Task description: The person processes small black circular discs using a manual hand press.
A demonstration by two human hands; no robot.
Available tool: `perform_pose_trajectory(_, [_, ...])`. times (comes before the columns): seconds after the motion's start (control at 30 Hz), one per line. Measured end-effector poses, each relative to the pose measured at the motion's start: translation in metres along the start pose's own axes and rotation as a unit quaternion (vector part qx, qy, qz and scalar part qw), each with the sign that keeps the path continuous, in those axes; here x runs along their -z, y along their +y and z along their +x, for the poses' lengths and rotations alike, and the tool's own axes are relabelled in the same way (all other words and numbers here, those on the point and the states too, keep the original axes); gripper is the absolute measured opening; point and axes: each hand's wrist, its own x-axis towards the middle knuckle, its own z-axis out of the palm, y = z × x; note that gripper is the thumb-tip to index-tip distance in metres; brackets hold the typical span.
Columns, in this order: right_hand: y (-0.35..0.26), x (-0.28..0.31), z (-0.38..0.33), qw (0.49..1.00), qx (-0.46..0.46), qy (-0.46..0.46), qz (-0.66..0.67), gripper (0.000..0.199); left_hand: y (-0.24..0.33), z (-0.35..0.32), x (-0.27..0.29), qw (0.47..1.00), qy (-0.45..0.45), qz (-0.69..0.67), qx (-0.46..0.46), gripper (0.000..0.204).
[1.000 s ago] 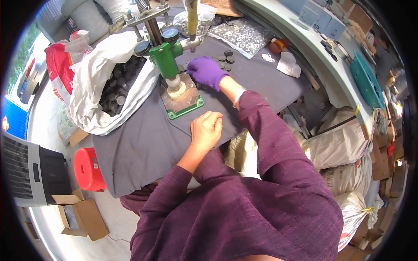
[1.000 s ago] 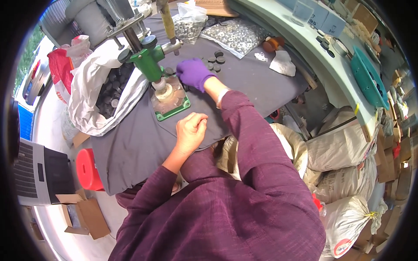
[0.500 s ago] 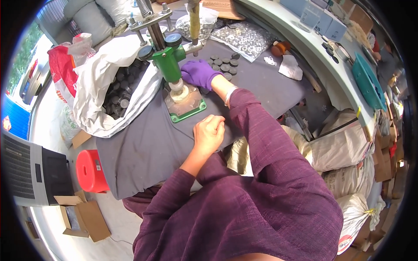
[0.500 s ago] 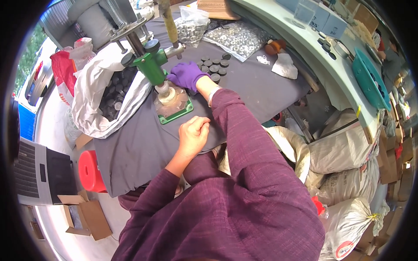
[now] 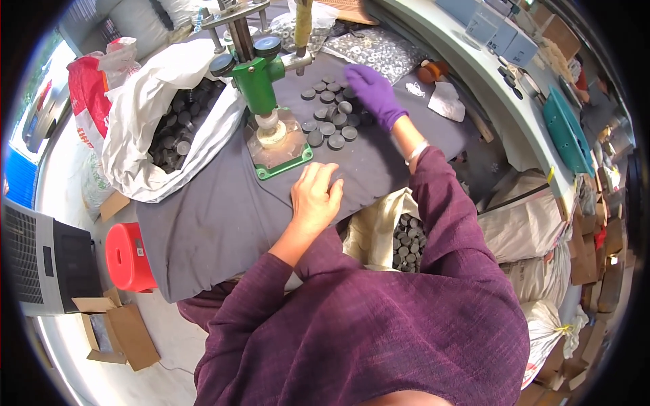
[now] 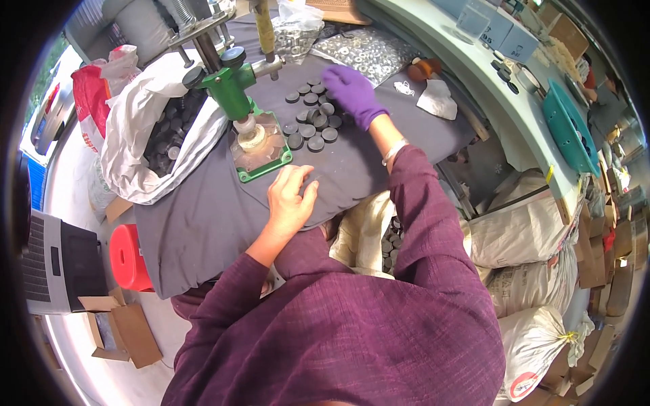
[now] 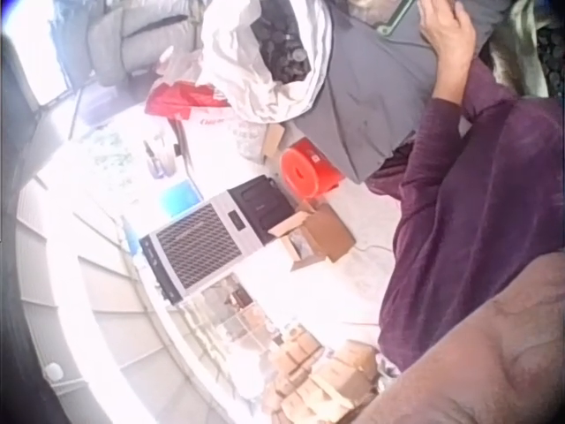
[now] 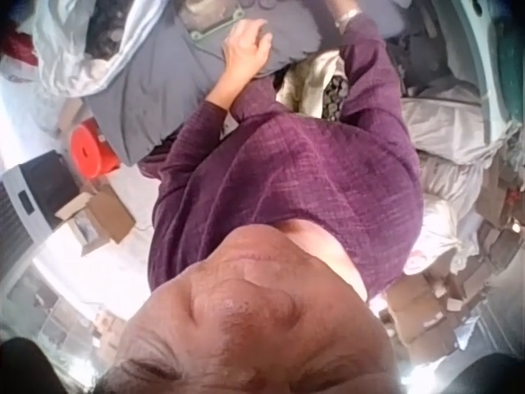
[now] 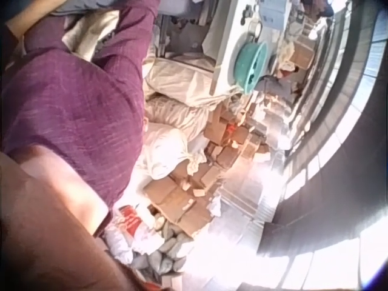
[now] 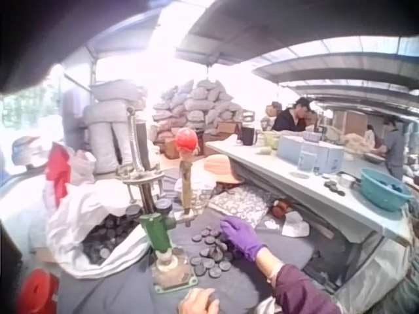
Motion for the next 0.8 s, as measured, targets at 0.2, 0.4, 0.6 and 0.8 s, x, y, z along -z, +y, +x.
perform_pose_trajectory(0.2, [0.091, 0.002, 0.006, 0.992, 0.099, 0.003, -0.082, 0.040, 0.007, 0.021, -0.011, 0.997, 0.003, 0.060, -0.054, 0.063])
perform_pose_trajectory(0.4, [0.075, -0.002, 0.010, 0.991, 0.118, -0.055, -0.021, 0.041, -0.002, 0.087, -0.036, 0.944, -0.156, 0.280, 0.072, 0.094])
perform_pose_trajectory(0.6, [0.065, 0.004, 0.001, 0.993, 0.053, -0.098, -0.043, 0.039, -0.008, 0.076, -0.062, 0.949, -0.167, 0.261, 0.061, 0.095])
perform_pose_trajectory(0.8, [0.059, 0.008, -0.010, 0.988, 0.073, -0.133, 0.025, 0.038, -0.010, 0.073, -0.065, 0.961, -0.082, 0.251, 0.085, 0.099])
